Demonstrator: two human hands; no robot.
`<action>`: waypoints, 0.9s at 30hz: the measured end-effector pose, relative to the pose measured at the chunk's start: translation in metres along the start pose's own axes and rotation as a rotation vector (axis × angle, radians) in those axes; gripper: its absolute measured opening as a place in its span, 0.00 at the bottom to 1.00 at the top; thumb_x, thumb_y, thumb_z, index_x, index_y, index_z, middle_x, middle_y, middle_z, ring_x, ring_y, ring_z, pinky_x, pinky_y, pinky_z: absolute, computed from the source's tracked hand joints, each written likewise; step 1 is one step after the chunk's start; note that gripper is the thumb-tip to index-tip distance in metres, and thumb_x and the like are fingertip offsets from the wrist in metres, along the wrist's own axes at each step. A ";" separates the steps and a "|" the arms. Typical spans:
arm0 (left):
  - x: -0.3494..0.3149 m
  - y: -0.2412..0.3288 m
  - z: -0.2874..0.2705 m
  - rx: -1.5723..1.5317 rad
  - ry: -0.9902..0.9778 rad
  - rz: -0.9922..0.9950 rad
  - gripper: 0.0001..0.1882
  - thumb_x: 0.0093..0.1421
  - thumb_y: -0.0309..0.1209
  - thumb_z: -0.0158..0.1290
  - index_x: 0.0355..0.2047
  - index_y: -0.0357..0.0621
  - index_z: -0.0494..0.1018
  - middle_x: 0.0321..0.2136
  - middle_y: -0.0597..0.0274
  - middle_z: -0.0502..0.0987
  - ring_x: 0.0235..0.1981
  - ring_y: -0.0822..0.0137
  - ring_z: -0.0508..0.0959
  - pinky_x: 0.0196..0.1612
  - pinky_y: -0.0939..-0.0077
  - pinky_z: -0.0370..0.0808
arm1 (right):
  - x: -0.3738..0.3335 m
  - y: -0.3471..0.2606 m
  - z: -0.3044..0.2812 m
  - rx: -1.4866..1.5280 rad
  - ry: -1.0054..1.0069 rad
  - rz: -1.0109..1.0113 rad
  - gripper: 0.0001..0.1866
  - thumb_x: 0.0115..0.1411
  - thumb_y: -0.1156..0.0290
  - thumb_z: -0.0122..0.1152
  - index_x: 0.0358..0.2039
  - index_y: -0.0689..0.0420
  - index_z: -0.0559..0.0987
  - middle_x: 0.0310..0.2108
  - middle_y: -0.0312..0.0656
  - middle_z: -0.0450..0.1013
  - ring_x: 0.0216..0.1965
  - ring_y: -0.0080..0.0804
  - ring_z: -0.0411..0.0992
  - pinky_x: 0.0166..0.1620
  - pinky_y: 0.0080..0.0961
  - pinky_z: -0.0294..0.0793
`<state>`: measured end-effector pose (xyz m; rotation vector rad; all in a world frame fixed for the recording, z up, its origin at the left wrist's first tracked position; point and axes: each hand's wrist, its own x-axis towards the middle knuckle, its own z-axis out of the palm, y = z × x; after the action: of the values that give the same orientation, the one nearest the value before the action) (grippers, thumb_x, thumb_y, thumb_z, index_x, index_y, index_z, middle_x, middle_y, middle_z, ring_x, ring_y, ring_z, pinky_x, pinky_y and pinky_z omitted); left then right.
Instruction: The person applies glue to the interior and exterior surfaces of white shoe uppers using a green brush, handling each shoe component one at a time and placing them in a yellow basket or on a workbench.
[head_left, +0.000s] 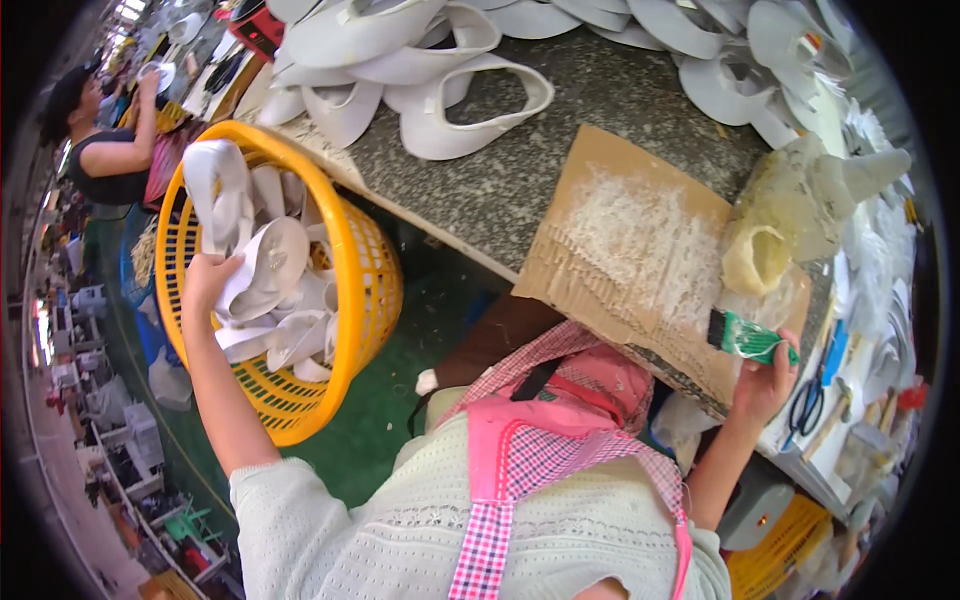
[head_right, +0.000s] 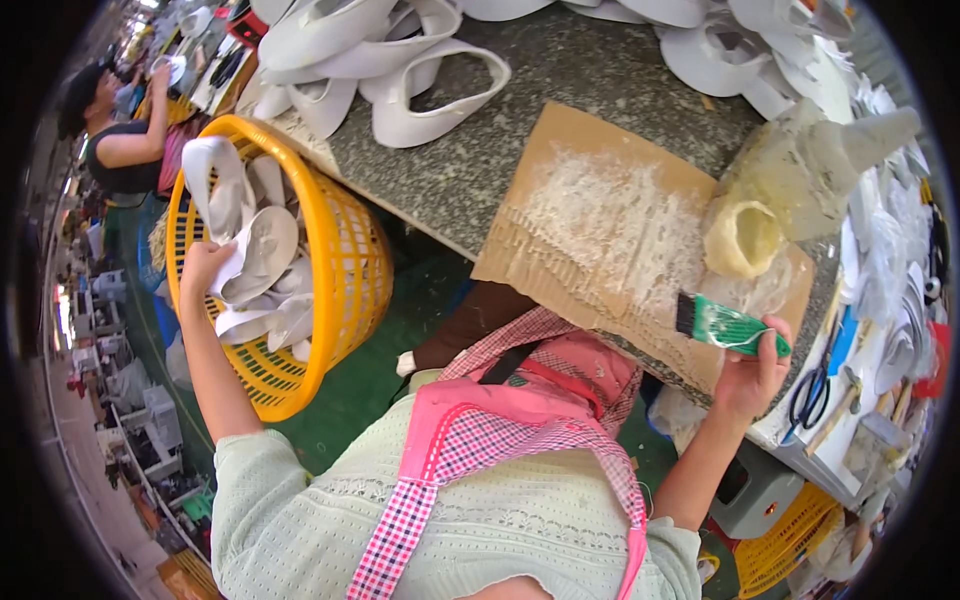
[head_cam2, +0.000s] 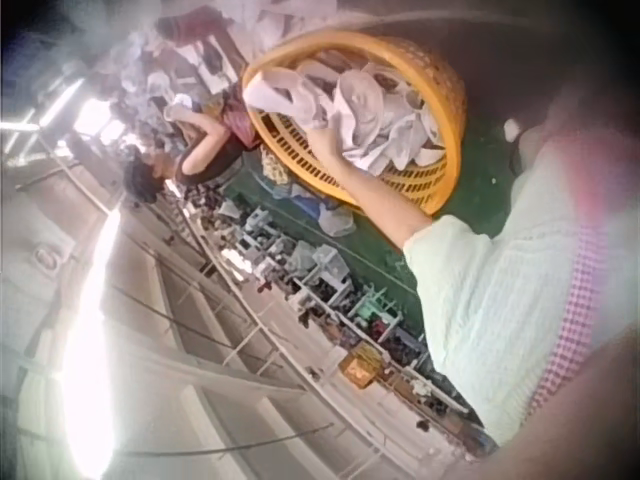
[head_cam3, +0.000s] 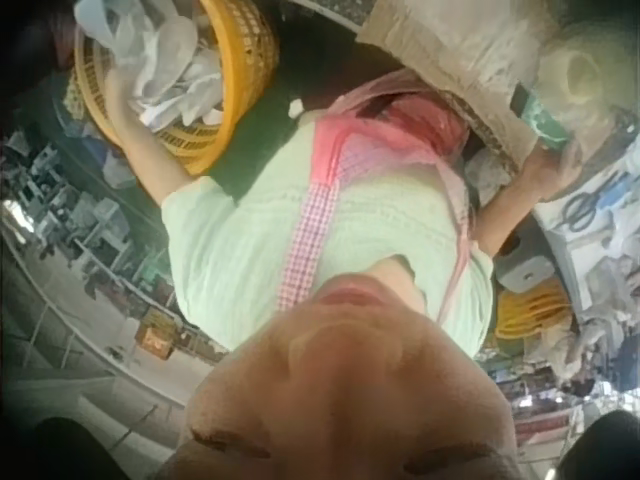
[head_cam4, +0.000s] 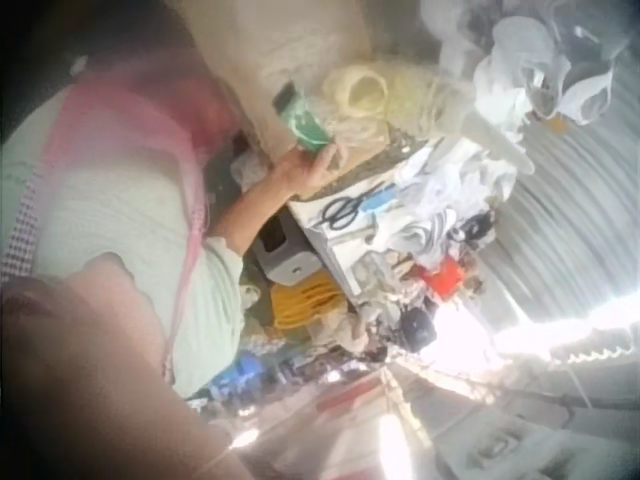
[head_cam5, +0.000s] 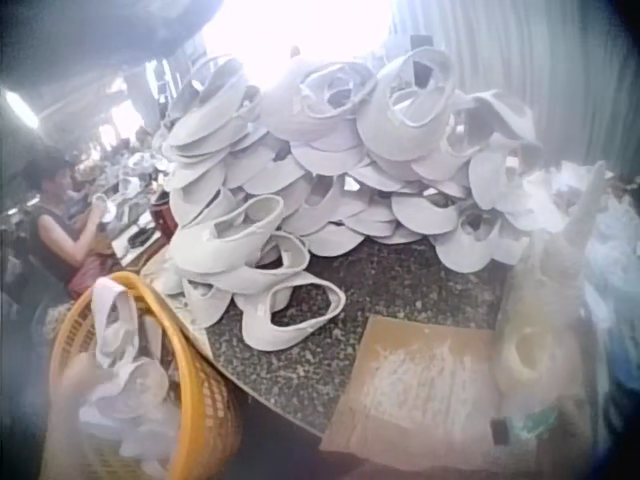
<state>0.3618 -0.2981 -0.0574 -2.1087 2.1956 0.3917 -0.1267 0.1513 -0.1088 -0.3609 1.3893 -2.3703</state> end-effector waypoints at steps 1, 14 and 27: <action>-0.009 -0.009 -0.006 0.011 0.013 -0.024 0.18 0.41 0.42 0.56 0.16 0.35 0.74 0.15 0.49 0.73 0.19 0.59 0.75 0.25 0.68 0.69 | 0.001 0.001 -0.003 0.010 0.026 0.018 0.09 0.56 0.73 0.48 0.37 0.62 0.69 0.24 0.41 0.70 0.18 0.21 0.65 0.20 0.13 0.60; -0.064 0.069 -0.052 -0.299 0.836 0.476 0.15 0.59 0.37 0.41 0.29 0.35 0.67 0.20 0.57 0.68 0.19 0.66 0.62 0.26 0.74 0.63 | 0.006 0.007 0.030 -0.166 -0.203 0.015 0.10 0.53 0.75 0.51 0.36 0.64 0.69 0.26 0.41 0.70 0.23 0.23 0.67 0.25 0.15 0.65; -0.162 0.319 0.065 -0.128 0.491 1.568 0.12 0.44 0.29 0.51 0.32 0.45 0.71 0.17 0.68 0.65 0.24 0.69 0.67 0.26 0.75 0.61 | 0.040 -0.056 0.037 -0.922 0.114 -0.585 0.04 0.50 0.80 0.56 0.29 0.62 0.75 0.24 0.35 0.72 0.23 0.15 0.66 0.25 0.12 0.64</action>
<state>0.0460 -0.1171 -0.0412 0.0113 3.6673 0.0092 -0.1585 0.1294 -0.0404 -0.9872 2.6765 -1.9616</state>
